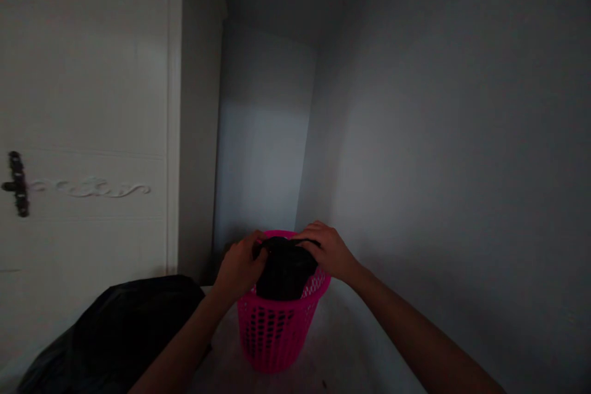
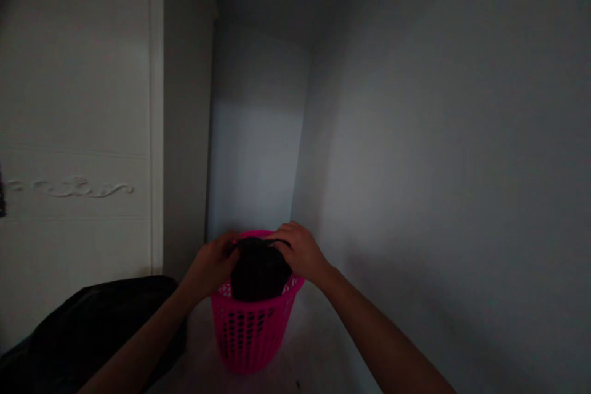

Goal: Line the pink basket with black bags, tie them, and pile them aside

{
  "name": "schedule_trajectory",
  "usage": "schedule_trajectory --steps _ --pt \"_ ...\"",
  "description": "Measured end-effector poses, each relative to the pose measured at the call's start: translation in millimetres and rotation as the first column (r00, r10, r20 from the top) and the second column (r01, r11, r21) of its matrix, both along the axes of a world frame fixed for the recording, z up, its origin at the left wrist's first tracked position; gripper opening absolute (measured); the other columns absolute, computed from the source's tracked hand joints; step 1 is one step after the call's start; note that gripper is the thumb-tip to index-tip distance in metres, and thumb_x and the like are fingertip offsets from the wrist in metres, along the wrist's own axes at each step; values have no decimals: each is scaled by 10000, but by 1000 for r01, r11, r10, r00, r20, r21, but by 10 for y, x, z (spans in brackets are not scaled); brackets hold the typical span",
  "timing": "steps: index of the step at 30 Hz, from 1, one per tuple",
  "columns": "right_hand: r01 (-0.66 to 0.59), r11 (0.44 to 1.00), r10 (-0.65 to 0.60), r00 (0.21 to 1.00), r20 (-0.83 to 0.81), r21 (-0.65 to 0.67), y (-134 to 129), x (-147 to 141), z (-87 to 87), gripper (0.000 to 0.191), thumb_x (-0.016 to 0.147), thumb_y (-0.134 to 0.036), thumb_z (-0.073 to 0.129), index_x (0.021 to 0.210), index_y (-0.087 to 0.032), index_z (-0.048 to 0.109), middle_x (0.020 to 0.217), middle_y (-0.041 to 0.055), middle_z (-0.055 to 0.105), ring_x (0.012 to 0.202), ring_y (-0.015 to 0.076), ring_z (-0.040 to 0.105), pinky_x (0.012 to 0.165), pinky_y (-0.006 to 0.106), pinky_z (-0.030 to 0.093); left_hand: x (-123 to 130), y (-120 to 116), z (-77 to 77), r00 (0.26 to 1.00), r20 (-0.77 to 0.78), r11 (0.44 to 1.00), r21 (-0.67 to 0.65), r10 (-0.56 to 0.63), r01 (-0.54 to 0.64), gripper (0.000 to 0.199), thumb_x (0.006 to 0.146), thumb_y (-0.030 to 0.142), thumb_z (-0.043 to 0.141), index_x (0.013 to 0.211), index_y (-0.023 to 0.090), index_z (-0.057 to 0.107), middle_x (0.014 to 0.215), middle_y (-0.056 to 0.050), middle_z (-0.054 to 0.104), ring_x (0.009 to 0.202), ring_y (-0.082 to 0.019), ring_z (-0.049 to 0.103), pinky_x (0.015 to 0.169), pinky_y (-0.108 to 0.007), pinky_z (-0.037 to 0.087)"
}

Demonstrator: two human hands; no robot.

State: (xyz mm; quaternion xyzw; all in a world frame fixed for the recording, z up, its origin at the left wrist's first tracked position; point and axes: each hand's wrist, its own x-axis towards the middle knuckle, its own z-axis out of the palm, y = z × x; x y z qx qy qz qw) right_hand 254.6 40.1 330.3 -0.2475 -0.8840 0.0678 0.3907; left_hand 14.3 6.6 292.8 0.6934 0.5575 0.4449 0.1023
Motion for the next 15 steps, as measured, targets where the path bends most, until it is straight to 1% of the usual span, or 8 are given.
schedule_trajectory --steps 2,4,7,9,11,13,14,15 --pt "7 996 -24 981 -190 -88 58 49 -69 176 974 -276 614 950 -253 786 892 36 755 875 214 657 840 352 497 -96 47 -39 998 62 1000 -4 22 -22 189 879 264 514 1005 242 655 867 -49 745 821 -251 702 727 -343 438" --pt "7 976 -83 934 -348 -216 123 92 -127 164 943 -350 640 912 -235 752 866 27 727 844 212 643 797 335 505 -185 90 -57 990 139 1000 -8 20 -19 187 838 252 511 973 229 638 908 -65 743 876 -259 701 779 -364 474" --pt "-40 924 -161 862 -481 -381 195 129 -193 222 926 -428 619 913 -222 699 804 8 666 797 204 613 755 320 503 -244 119 -54 965 257 998 -10 -51 56 171 804 317 530 920 223 614 894 -54 721 870 -234 686 802 -359 517" --pt "-88 897 -177 826 -536 -433 189 134 -208 233 922 -437 608 967 -224 693 841 11 671 825 205 622 774 320 508 -223 104 -40 940 319 991 -16 -118 130 215 793 419 590 883 224 608 846 -27 700 811 -208 667 759 -335 529" --pt "-158 882 -128 827 -548 -444 130 129 -192 272 870 -397 678 1091 -240 705 953 18 709 915 214 645 833 324 516 -173 66 -16 917 363 981 -34 -166 191 317 773 534 659 804 225 599 747 6 658 713 -181 627 665 -301 504" --pt "-250 856 -18 860 -509 -453 42 117 -151 416 786 -339 784 1187 -258 710 1052 14 737 991 221 659 885 327 519 -118 16 20 897 403 974 -46 -183 220 428 768 633 683 716 221 578 654 30 598 630 -158 575 577 -270 443" --pt "-285 834 26 876 -482 -473 -1 109 -128 436 761 -330 819 1181 -257 725 1045 9 749 977 219 667 876 326 523 -96 -11 41 886 426 974 -44 -184 223 475 771 676 677 692 219 573 633 35 579 613 -154 561 555 -262 420" --pt "-304 813 47 885 -464 -497 -36 103 -107 396 756 -342 838 1130 -246 751 994 4 761 928 213 674 844 321 528 -80 -38 64 874 450 974 -36 -184 224 509 776 712 664 697 216 583 634 32 584 621 -158 568 554 -259 419"
